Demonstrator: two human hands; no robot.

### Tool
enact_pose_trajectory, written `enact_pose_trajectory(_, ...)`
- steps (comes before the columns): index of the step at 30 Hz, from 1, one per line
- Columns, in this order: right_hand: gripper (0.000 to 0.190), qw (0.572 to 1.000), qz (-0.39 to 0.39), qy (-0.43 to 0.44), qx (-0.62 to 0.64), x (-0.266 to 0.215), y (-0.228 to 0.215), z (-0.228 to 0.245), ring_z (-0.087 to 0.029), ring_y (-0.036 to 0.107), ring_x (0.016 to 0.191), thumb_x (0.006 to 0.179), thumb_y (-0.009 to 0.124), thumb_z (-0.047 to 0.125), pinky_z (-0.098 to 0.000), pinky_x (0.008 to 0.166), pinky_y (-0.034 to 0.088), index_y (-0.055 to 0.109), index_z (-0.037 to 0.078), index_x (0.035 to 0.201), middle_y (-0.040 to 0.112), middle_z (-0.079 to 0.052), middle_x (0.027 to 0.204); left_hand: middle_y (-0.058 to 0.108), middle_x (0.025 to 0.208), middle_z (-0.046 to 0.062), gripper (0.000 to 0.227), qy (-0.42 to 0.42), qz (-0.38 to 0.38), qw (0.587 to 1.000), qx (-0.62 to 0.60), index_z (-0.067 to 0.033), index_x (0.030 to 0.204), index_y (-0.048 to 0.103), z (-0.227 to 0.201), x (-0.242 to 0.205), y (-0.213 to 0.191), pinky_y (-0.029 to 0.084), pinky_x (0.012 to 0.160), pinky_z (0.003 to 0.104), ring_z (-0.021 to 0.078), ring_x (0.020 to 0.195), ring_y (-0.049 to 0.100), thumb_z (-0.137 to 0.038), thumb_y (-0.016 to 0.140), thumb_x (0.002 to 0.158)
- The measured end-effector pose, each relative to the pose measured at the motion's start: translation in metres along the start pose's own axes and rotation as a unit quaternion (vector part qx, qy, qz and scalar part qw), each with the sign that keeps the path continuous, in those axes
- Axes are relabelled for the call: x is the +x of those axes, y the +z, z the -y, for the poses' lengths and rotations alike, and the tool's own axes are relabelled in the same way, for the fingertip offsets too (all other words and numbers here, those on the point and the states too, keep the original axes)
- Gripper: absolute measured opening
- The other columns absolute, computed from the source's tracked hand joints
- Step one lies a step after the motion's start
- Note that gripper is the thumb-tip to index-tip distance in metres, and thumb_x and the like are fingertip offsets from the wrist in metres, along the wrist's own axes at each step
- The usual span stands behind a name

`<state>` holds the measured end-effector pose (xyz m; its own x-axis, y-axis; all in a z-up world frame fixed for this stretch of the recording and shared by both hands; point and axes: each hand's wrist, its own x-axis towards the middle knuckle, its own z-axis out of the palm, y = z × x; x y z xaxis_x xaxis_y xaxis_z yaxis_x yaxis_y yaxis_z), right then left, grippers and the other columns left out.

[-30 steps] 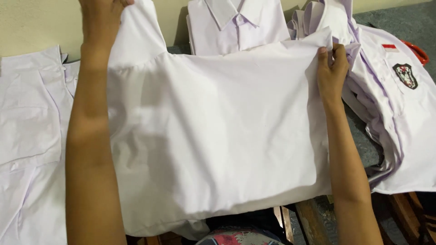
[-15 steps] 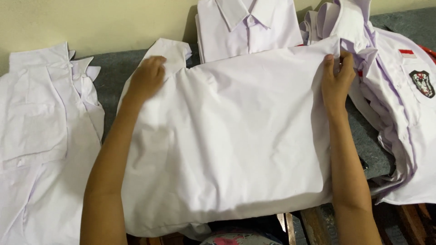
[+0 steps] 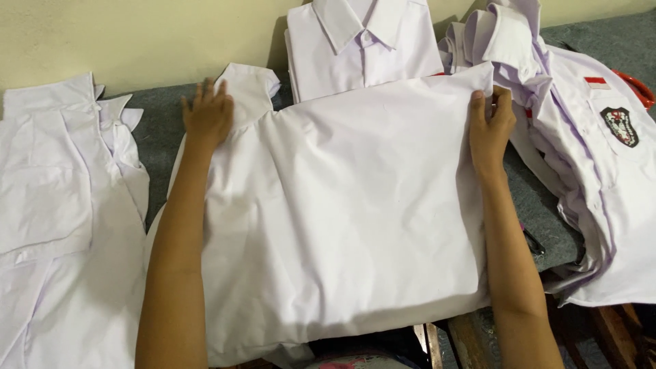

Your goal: Folding a white collared shirt on a work table in a garment factory.

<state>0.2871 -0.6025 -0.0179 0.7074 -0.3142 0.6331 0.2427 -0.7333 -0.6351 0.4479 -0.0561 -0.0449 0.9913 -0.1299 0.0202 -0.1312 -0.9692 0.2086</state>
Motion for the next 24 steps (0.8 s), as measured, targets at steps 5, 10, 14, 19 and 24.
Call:
enact_pose_trajectory(5, 0.021, 0.998, -0.042, -0.032, -0.020, 0.004, -0.007, 0.050, -0.036, 0.058, 0.089, 0.115, 0.061, 0.013, -0.0490, 0.080, 0.050, 0.052, 0.001, 0.129, 0.058, -0.021, 0.106, 0.011, 0.171, 0.024, 0.073, -0.120, -0.061, 0.991, 0.016, -0.0031, 0.165, 0.024, -0.001, -0.002, 0.001, -0.010, 0.119, 0.069, 0.0337, 0.158, -0.002, -0.051, 0.012, 0.110)
enact_pose_trajectory(10, 0.016, 0.965, -0.050, -0.211, -0.146, 0.009, -0.003, 0.069, -0.036, 0.045, 0.105, 0.107, 0.075, 0.012, -0.0470, 0.088, 0.042, 0.064, 0.003, 0.114, 0.048, -0.014, 0.114, 0.035, 0.152, 0.037, 0.070, -0.144, -0.101, 0.980, -0.093, 0.0032, 0.159, 0.025, -0.034, -0.045, -0.041, 0.032, 0.100, 0.077, 0.0514, 0.142, 0.034, -0.042, 0.044, 0.108)
enact_pose_trajectory(14, 0.006, 0.959, 0.054, -0.243, -0.137, 0.003, 0.018, 0.108, -0.025, 0.048, 0.106, 0.101, 0.081, 0.021, -0.0421, 0.090, 0.030, 0.077, 0.021, 0.105, 0.059, -0.001, 0.111, 0.046, 0.134, 0.031, 0.069, -0.176, -0.069, 0.982, 0.017, 0.0061, 0.144, 0.043, 0.026, -0.049, 0.002, 0.042, 0.084, 0.079, 0.0531, 0.126, 0.046, -0.051, 0.042, 0.106)
enact_pose_trajectory(19, 0.017, 0.958, 0.089, -0.234, -0.139, -0.004, 0.059, 0.117, -0.023, 0.049, 0.104, 0.093, 0.084, 0.032, -0.0509, 0.089, 0.028, 0.082, 0.024, 0.107, 0.062, 0.002, 0.109, 0.059, 0.106, 0.023, 0.061, -0.165, -0.133, 0.974, 0.076, 0.0065, 0.125, 0.051, 0.080, -0.050, 0.047, 0.054, 0.060, 0.061, 0.0430, 0.094, 0.065, -0.052, 0.038, 0.110)
enact_pose_trajectory(24, 0.011, 0.955, 0.048, -0.243, -0.165, -0.007, 0.102, 0.034, -0.020, 0.052, 0.101, 0.096, 0.083, 0.032, -0.0475, 0.091, 0.027, 0.078, 0.023, 0.094, 0.063, 0.004, 0.099, 0.069, 0.083, 0.019, 0.049, -0.126, -0.197, 0.970, 0.058, 0.0004, 0.104, 0.062, 0.063, -0.077, 0.020, 0.055, 0.056, 0.056, 0.0396, 0.074, 0.073, -0.042, 0.039, 0.113)
